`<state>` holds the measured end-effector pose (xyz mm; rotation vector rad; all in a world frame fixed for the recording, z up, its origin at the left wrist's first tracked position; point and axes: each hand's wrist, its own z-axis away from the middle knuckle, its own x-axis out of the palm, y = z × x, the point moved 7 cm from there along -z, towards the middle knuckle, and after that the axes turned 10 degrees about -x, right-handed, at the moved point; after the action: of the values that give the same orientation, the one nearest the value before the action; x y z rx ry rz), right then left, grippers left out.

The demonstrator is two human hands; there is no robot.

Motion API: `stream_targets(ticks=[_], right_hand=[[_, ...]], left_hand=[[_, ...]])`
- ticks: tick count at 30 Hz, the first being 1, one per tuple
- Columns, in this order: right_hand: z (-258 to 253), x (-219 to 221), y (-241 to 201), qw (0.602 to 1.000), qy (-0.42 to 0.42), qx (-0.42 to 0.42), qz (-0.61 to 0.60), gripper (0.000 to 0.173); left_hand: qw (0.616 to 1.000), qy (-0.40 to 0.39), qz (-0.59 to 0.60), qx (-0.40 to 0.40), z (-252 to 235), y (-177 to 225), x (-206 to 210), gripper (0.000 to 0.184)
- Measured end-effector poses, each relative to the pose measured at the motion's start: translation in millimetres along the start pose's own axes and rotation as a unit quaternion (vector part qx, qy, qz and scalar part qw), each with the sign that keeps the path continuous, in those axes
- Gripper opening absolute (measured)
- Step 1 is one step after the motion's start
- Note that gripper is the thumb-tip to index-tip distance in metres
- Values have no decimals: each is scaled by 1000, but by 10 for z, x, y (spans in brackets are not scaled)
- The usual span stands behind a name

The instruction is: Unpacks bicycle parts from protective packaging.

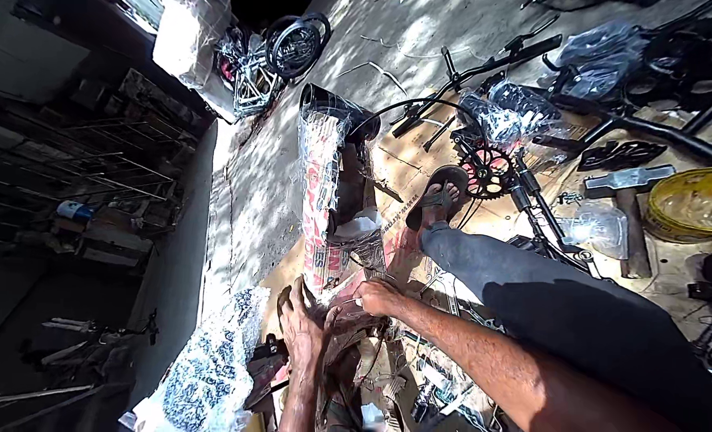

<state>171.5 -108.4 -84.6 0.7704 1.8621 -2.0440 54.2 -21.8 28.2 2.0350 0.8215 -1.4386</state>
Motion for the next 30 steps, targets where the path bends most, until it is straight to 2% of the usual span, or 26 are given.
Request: stream_targets(ticks=[1,4,6,8,10,11,13,16,19,22,26,30], right_hand=[[0,12,9,1000,-15,13,13,21],[-14,61,-13,998,-53,24,27,28],[-27,17,-86,998,-56,-9,7,39],[-61,-18,-152,995,-70,-47,-51,52],[-54,5,-240,980,-103,-79,-154,61],[-46,43,-270,968,-129,-91,-196,62],[-56,124,-254,954,-135,-99,-248,46],[-47,145,-105,950,-102,-59,-288,38],[-116,37,109,976,0,8,-217,34],[-129,-101,214,985,69,102,-120,30],[-121,-261,69,983,85,93,-136,26],[-60,-518,-48,978,132,120,-111,30]], left_hand=[[999,-23,-24,-18,-84,-2,89,111],[990,-122,-49,-49,-275,-72,233,93],[973,-217,-29,-80,-315,-214,255,89],[941,-296,70,-147,-308,-460,289,69],[888,-359,205,-203,-261,-622,338,65],[868,-385,232,-212,-258,-632,358,61],[863,-413,212,-198,-302,-527,360,48],[873,-412,206,-160,-376,-355,357,54],[864,-403,263,-147,-412,-426,404,66],[859,-394,291,-149,-422,-477,390,55],[886,-347,272,-145,-439,-429,291,60],[896,-329,264,-137,-486,-464,285,51]])
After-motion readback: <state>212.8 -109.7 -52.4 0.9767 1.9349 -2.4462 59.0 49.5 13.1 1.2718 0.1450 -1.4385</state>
